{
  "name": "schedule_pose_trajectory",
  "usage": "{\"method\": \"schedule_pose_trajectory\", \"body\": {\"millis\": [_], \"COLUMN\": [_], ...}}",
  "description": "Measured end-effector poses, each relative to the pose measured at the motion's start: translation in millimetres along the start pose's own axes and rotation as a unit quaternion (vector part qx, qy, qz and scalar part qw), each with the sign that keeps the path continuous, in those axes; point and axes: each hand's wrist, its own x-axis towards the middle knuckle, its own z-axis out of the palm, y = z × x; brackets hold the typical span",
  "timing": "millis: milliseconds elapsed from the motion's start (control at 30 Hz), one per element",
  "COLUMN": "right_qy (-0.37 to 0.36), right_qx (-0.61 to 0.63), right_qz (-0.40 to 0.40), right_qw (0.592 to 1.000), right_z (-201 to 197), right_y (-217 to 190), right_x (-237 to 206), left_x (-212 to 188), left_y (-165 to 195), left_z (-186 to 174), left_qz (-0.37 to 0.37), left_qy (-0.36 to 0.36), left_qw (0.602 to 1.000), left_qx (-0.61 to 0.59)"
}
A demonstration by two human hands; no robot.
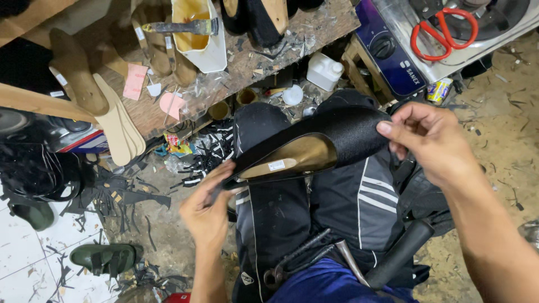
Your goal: The person sits on the floor with a shoe on their lap, pulls and smooths the black fabric upper over the insole and last, then uses a hammer to tap and set the upper edges and uses pincers to grip and adjust the material, shaping the shoe upper over the sole.
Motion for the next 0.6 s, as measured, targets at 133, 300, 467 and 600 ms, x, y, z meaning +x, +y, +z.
{"method": "schedule_pose_trajectory", "body": {"millis": [133, 300, 467, 600], "right_qy": [0.041, 0.030, 0.029, -0.006], "right_qx": [-0.063, -0.038, -0.030, 0.089], "right_qz": [-0.015, -0.026, -0.023, -0.013], "right_qw": [0.997, 0.998, 0.999, 0.996], "right_z": [6, 0, -10, -19], "right_y": [19, 25, 36, 53], "right_x": [6, 7, 6, 11], "left_x": [3, 6, 4, 2], "left_y": [-23, -41, -48, -46], "left_z": [6, 2, 0, -2], "left_qz": [-0.045, 0.030, -0.042, -0.081], "left_qy": [-0.002, -0.036, -0.035, -0.046], "left_qw": [0.999, 0.999, 0.996, 0.993], "left_qx": [-0.008, 0.005, -0.065, -0.070]}}
